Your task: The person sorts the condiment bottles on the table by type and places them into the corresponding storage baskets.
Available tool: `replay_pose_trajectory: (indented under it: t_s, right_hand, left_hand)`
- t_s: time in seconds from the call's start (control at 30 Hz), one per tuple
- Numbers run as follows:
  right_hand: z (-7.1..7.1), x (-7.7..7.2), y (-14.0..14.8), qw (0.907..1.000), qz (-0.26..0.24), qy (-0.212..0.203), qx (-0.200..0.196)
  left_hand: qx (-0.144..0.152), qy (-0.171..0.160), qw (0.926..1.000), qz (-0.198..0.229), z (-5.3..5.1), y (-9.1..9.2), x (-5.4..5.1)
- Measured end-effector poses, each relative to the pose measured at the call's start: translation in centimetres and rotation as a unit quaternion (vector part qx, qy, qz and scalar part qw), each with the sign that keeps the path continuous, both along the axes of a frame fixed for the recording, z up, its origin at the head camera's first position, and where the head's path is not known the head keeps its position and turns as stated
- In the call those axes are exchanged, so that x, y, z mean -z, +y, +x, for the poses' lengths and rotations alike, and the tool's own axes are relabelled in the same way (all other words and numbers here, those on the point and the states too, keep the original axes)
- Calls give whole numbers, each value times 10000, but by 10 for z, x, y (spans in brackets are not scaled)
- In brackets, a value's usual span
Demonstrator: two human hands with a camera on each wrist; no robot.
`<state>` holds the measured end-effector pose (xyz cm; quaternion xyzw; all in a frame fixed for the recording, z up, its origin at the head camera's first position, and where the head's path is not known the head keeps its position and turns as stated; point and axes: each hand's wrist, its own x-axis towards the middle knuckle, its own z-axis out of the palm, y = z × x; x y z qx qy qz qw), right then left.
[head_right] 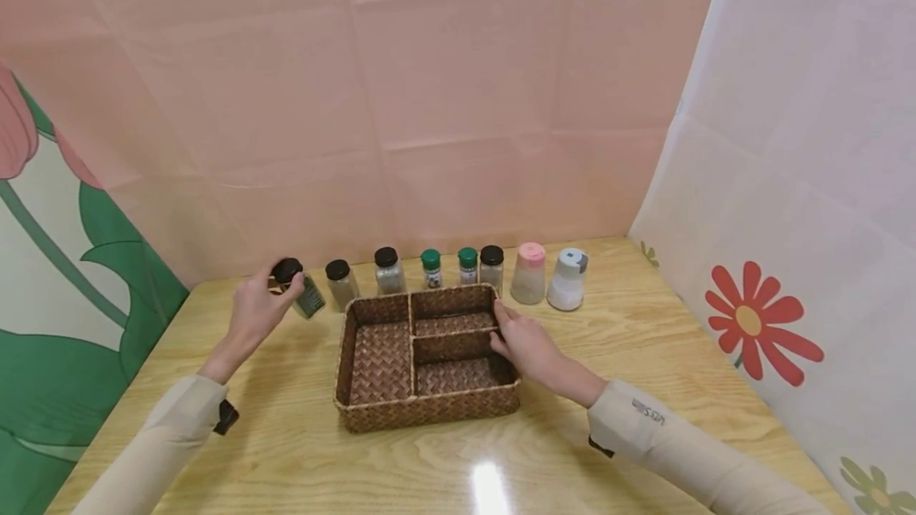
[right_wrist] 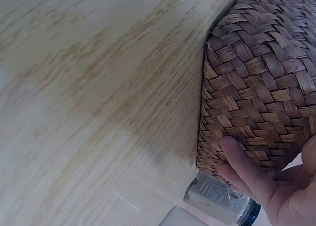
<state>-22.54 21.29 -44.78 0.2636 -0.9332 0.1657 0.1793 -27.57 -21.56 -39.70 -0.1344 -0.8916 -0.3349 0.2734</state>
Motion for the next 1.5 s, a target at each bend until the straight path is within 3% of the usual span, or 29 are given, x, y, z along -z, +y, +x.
replay_pose_trajectory:
  t_s: [0.73, 1.13, 1.5]
  right_hand:
    - [2, 1, -1, 10000, -41, 11, 67]
    - [2, 1, -2, 9999, -38, 7, 106]
    - [3, -2, -4, 9998, 16, -39, 208]
  left_hand:
    - [1061, 592, 9926, 58, -7, 37, -16]
    - [1617, 272, 9858, 350, -10, 51, -13]
    - [2024, 234, 9788, 193, -12, 59, -12]
